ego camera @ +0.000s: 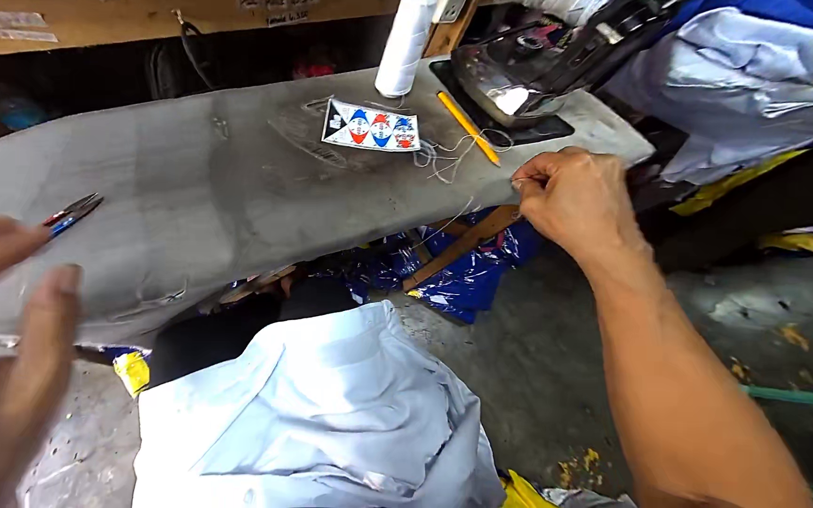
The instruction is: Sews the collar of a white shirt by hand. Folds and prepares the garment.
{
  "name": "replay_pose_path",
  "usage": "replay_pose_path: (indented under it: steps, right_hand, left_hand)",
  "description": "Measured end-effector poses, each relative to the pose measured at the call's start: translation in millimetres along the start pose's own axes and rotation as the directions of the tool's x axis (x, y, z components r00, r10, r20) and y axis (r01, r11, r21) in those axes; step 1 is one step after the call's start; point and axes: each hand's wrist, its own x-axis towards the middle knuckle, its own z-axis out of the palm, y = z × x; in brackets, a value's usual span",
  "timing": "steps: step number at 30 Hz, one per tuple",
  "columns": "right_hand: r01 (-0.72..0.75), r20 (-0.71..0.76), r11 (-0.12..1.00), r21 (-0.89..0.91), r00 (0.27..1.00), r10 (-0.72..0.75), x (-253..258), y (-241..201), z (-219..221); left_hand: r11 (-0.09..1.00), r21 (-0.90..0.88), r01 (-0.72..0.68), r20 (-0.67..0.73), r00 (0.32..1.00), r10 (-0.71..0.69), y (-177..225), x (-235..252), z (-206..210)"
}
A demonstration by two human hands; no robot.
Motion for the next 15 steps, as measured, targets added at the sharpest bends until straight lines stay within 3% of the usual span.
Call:
replay_pose_path:
  steps: [2, 3, 5, 7, 9, 11, 12, 13, 15]
  right_hand:
    - [0.024, 0.072, 1.000, -0.002, 0.997, -0.024, 3.2, -3.2, -10.4]
    - [0.033, 0.082, 0.999, 0.014, 0.996, -0.034, 0.3, -4.0, -17.9]
    - [0.070, 0.034, 0.995, 0.074, 0.997, -0.073, -11.7, 2.0, -32.5]
    - [0.122, -0.041, 0.980, 0.156, 0.992, -0.117, -36.2, 7.2, -29.7]
    - [0.213, 0.027, 0.890, 0.402, 0.969, -0.244, -66.6, -40.6, -12.9]
    - [0.267, 0.187, 0.757, 0.596, 0.871, -0.454, -87.8, -98.5, 27.0]
    - [0.267, 0.255, 0.734, 0.625, 0.818, -0.515, -96.6, -117.0, 50.0]
    - [0.258, 0.290, 0.723, 0.641, 0.791, -0.539, -104.5, -127.7, 68.0]
    - [0.225, 0.265, 0.698, 0.680, 0.812, -0.520, -111.5, -129.9, 83.2]
  left_hand:
    - [0.977, -0.135, -0.164, 0.160, 0.970, 0.184, 7.3, -20.6, -1.1]
    - [0.968, -0.200, -0.151, 0.276, 0.939, 0.204, 13.1, -28.8, 3.6]
    - [0.976, -0.212, -0.052, 0.509, 0.847, 0.156, 17.2, -40.9, 24.5]
    - [0.997, -0.060, -0.045, 0.655, 0.752, 0.074, 3.2, -55.1, 56.0]
    - [0.996, 0.069, -0.063, 0.776, 0.630, -0.014, -14.9, -69.9, 79.5]
    - [0.992, 0.107, -0.060, 0.849, 0.525, -0.060, -24.5, -81.6, 84.3]
    - [0.996, 0.075, -0.049, 0.858, 0.512, -0.040, -28.2, -86.8, 79.4]
    - [0.999, 0.023, -0.029, 0.842, 0.540, -0.004, -32.7, -92.8, 71.2]
    - [0.996, -0.072, 0.044, 0.762, 0.648, 0.027, -42.0, -101.8, 49.8]
